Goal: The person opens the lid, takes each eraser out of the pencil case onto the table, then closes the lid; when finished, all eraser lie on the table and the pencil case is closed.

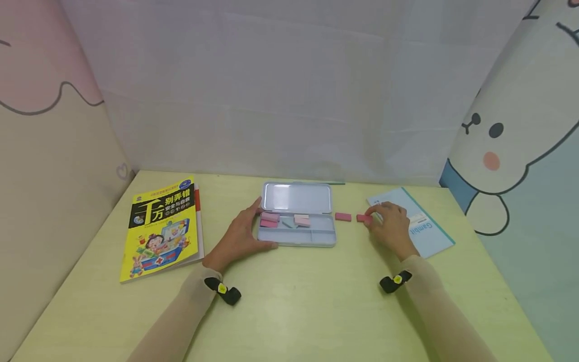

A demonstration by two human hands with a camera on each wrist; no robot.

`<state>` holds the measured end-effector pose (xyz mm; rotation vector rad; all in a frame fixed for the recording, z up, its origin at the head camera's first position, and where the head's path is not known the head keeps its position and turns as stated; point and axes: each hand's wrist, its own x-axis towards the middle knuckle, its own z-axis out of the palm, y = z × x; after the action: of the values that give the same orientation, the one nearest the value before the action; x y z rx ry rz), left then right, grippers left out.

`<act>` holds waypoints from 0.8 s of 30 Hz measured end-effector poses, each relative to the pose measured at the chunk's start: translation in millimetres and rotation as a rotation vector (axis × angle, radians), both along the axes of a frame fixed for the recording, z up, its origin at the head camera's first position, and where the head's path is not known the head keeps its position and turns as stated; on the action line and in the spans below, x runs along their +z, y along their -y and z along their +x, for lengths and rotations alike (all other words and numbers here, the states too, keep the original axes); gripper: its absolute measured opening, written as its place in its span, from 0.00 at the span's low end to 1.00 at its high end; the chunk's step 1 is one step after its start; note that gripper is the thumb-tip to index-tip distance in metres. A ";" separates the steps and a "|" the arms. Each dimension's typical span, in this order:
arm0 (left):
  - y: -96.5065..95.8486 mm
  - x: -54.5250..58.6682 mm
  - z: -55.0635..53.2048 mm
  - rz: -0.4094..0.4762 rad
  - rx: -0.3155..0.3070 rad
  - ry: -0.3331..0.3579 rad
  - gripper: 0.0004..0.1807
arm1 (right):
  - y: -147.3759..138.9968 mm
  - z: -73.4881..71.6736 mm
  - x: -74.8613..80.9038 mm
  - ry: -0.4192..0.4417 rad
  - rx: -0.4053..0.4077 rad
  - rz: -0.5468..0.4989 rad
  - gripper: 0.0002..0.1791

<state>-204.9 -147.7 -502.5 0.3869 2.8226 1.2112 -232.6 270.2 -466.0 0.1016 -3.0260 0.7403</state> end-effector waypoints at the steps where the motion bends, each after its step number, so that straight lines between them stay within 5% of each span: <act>1: 0.1 0.0 0.2 -0.001 0.000 0.000 0.75 | 0.2 0.2 0.5 0.003 0.001 -0.001 0.14; 12: 2.5 -2.2 0.6 -0.004 0.005 0.003 0.75 | 21.3 1.3 5.8 -0.128 0.120 -0.121 0.20; 19: 1.4 -2.9 -0.6 0.009 -0.002 0.001 0.75 | 45.7 5.9 12.5 -0.076 0.164 -0.226 0.22; 24: 0.5 -1.7 -0.6 0.005 -0.002 0.001 0.75 | 62.3 9.8 13.0 -0.116 0.218 -0.237 0.21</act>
<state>-205.5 -148.2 -504.2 0.3891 2.8185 1.2183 -222.8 207.9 -453.0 0.4563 -2.8215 1.0627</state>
